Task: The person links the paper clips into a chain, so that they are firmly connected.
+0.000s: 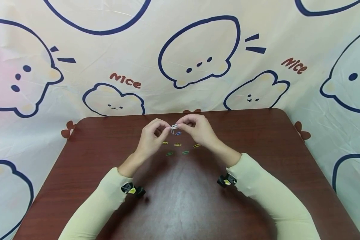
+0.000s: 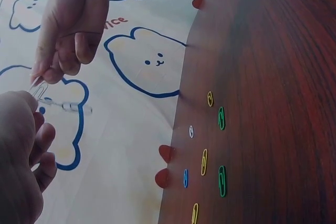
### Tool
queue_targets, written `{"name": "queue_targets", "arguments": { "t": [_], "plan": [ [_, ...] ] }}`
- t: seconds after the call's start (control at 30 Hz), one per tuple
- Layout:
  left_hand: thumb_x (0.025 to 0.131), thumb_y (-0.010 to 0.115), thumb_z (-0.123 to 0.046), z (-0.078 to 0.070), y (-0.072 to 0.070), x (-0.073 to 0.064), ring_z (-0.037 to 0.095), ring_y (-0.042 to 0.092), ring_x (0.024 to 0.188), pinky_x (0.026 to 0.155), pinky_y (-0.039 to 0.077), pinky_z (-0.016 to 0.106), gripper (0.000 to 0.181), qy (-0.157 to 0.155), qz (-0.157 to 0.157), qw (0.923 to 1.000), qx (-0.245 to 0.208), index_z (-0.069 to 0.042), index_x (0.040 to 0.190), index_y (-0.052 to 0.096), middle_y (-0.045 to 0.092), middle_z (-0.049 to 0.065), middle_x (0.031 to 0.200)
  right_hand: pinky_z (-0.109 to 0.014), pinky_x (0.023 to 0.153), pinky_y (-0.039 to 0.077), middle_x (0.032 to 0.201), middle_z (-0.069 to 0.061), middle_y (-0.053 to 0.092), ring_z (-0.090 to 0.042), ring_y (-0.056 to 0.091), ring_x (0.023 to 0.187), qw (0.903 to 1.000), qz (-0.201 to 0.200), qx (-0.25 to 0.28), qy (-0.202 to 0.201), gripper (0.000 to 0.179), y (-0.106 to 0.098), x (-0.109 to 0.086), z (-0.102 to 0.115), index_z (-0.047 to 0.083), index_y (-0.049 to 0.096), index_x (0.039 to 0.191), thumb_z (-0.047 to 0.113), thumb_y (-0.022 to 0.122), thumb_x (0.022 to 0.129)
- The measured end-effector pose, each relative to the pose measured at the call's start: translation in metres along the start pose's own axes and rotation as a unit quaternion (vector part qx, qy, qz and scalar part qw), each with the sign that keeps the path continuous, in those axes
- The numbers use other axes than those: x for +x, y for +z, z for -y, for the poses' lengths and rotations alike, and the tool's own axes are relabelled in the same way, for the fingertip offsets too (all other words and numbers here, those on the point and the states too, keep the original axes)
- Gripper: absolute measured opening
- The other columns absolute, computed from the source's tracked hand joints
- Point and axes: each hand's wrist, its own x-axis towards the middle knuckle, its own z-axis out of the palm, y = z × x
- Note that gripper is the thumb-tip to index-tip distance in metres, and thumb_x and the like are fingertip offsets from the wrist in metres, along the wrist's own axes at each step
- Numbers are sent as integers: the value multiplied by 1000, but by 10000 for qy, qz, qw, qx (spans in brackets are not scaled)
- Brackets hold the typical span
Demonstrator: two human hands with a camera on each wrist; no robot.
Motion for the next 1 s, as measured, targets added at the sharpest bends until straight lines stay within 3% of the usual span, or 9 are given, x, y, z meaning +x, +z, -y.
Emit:
{"name": "queue_targets", "arguments": {
  "t": [0.47, 0.6, 1.0],
  "plan": [
    [97, 69, -8, -1, 1, 0, 13, 58, 78, 67, 51, 26, 4, 172, -13, 9998, 15, -4, 97, 69, 64, 3, 91, -28, 63, 50, 90, -11, 71, -27, 58, 73, 9994, -43, -273, 221, 10, 0, -1, 0, 6, 76, 101, 14, 72, 96],
    [97, 69, -7, 0, 0, 0, 13, 58, 75, 66, 51, 26, 3, 149, -106, 9998, -55, -4, 97, 69, 64, 4, 90, -33, 66, 54, 88, -7, 71, -26, 60, 73, 9989, -77, -325, 339, 10, -3, -2, -1, 6, 75, 100, 14, 72, 97],
    [97, 70, -10, 1, -1, -3, 12, 56, 74, 65, 51, 27, 4, 18, -99, 9999, 48, -5, 97, 71, 64, 3, 91, -27, 63, 49, 85, -8, 68, -23, 57, 72, 9987, -112, -416, 257, 8, -3, -4, -2, 3, 73, 100, 9, 69, 98]
  ]
}}
